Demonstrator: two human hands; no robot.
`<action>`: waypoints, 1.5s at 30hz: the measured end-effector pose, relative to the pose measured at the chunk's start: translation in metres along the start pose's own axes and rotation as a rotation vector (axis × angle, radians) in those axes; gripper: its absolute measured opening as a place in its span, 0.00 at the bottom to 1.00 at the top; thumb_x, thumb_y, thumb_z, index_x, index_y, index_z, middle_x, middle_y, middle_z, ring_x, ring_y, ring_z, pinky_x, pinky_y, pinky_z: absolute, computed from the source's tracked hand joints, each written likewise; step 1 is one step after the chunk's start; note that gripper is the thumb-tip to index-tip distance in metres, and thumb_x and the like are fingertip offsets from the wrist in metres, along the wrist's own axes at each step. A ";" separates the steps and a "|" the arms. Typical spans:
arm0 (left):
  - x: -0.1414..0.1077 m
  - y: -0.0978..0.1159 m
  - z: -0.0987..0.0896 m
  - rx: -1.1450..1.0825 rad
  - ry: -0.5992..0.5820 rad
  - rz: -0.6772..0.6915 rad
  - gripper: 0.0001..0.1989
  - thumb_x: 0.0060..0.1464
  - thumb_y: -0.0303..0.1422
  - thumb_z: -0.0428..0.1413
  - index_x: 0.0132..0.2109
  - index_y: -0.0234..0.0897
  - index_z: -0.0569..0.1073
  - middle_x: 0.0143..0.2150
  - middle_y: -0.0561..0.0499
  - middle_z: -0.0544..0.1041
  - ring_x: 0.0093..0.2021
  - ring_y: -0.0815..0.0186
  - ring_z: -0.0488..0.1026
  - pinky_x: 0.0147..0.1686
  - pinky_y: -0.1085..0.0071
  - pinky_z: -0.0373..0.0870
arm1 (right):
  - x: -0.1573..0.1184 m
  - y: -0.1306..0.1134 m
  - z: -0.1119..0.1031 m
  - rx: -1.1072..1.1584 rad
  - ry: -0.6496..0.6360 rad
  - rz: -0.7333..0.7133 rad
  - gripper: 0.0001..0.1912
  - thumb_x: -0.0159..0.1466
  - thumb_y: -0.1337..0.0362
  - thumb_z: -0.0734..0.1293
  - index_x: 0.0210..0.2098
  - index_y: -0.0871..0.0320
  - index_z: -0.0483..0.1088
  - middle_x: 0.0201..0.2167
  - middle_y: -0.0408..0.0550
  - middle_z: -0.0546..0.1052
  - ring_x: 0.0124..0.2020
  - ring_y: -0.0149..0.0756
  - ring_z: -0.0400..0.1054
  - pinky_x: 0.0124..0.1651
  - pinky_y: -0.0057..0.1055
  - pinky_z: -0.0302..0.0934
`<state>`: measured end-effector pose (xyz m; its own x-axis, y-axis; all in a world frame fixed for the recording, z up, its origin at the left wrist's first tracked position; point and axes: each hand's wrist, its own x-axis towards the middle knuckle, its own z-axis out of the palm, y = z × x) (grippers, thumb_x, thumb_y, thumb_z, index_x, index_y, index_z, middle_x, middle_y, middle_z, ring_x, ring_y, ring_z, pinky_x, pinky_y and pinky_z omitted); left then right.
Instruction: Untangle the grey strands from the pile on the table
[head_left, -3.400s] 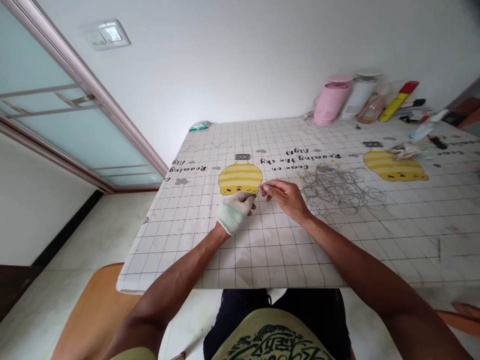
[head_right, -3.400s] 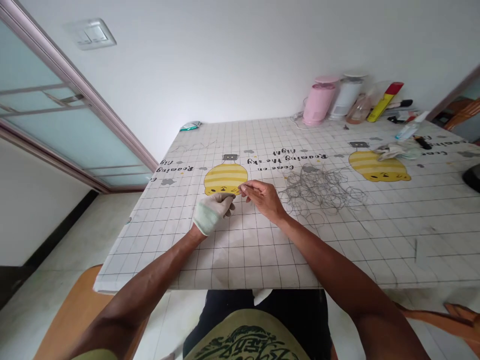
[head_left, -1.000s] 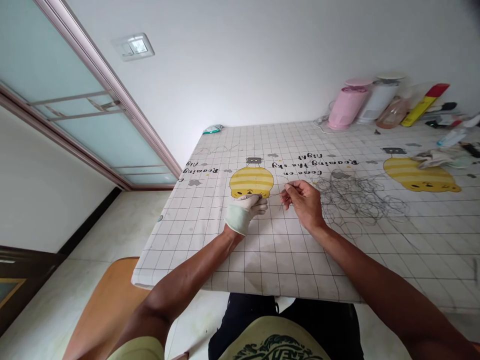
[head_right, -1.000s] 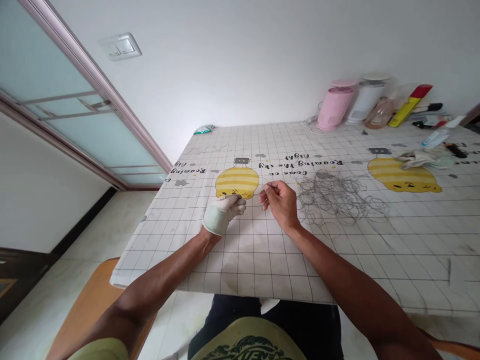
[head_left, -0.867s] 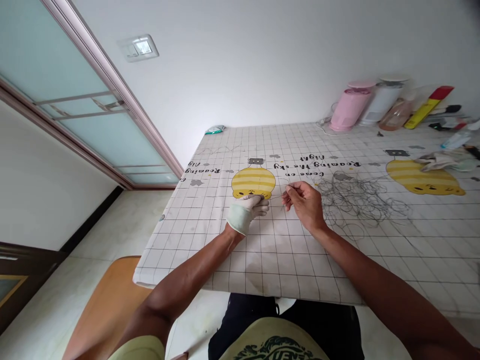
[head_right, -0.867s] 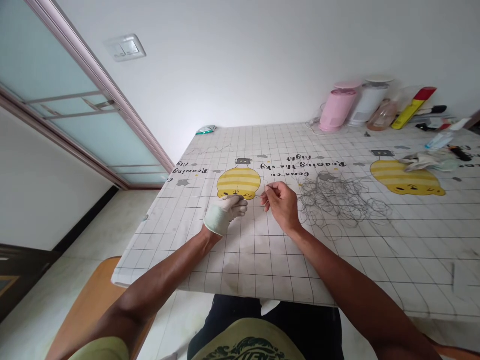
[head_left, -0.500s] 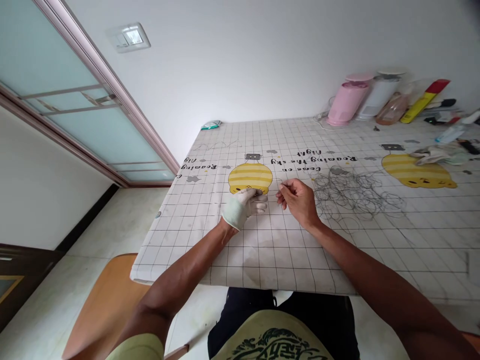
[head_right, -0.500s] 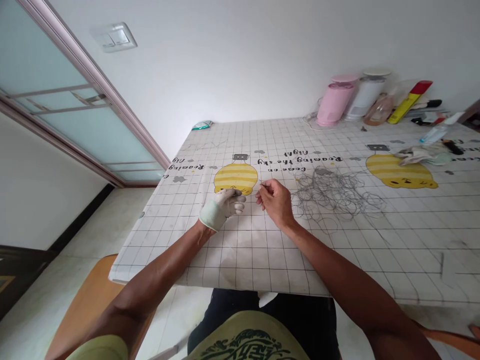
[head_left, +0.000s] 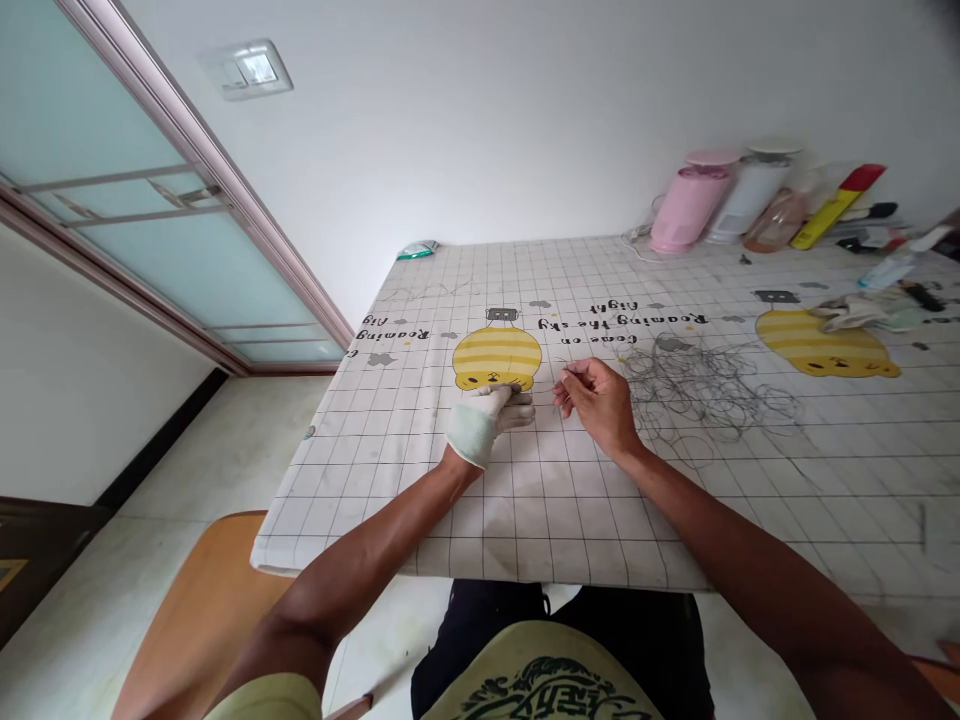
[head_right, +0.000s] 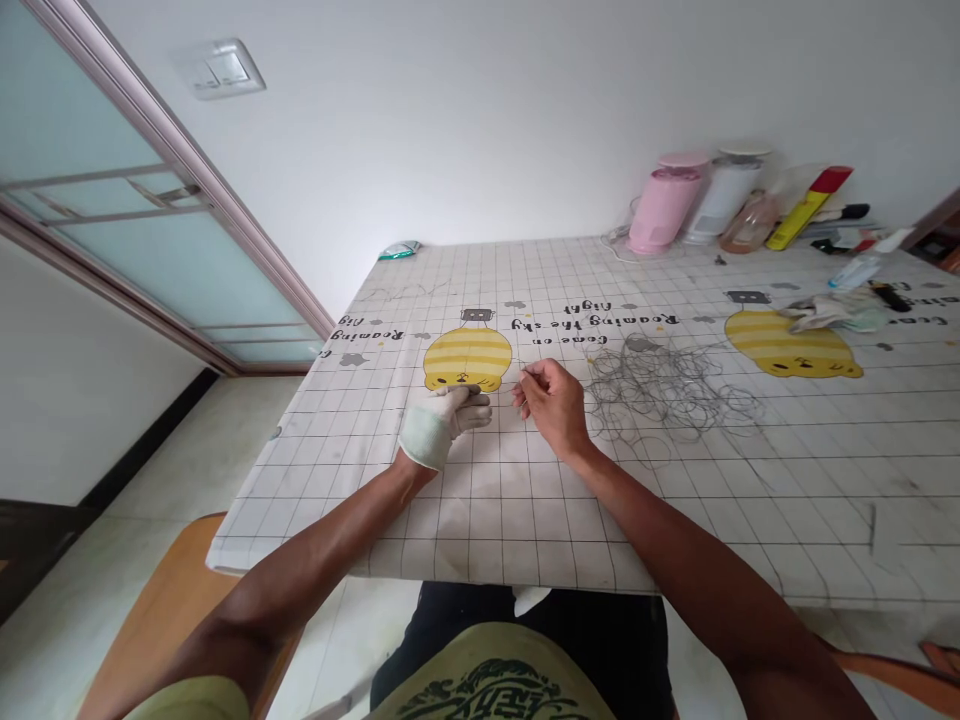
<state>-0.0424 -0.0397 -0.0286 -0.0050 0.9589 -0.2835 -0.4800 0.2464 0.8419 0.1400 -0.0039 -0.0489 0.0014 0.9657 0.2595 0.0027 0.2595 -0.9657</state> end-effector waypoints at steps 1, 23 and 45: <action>-0.001 0.002 0.001 0.050 0.007 0.021 0.09 0.54 0.32 0.66 0.40 0.32 0.77 0.33 0.44 0.81 0.31 0.61 0.81 0.37 0.63 0.81 | 0.000 0.000 -0.001 -0.025 -0.009 0.000 0.13 0.67 0.52 0.73 0.36 0.55 0.71 0.28 0.46 0.80 0.23 0.35 0.74 0.19 0.28 0.67; 0.006 0.008 -0.020 0.233 -0.267 -0.131 0.16 0.58 0.37 0.68 0.46 0.28 0.80 0.39 0.37 0.82 0.36 0.58 0.82 0.41 0.59 0.80 | -0.003 -0.006 -0.004 -0.127 0.008 -0.033 0.09 0.68 0.56 0.69 0.36 0.55 0.70 0.27 0.45 0.79 0.23 0.33 0.73 0.19 0.27 0.64; 0.012 0.010 -0.007 0.512 -0.028 0.286 0.27 0.50 0.31 0.70 0.58 0.40 0.79 0.57 0.45 0.82 0.58 0.56 0.77 0.59 0.64 0.71 | -0.015 -0.002 0.006 -0.288 -0.086 -0.133 0.08 0.70 0.55 0.67 0.39 0.52 0.74 0.27 0.43 0.78 0.25 0.34 0.71 0.28 0.30 0.66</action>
<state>-0.0534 -0.0267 -0.0267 -0.0456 0.9989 -0.0060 0.0221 0.0071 0.9997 0.1344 -0.0187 -0.0505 -0.1027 0.9231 0.3706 0.2795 0.3844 -0.8799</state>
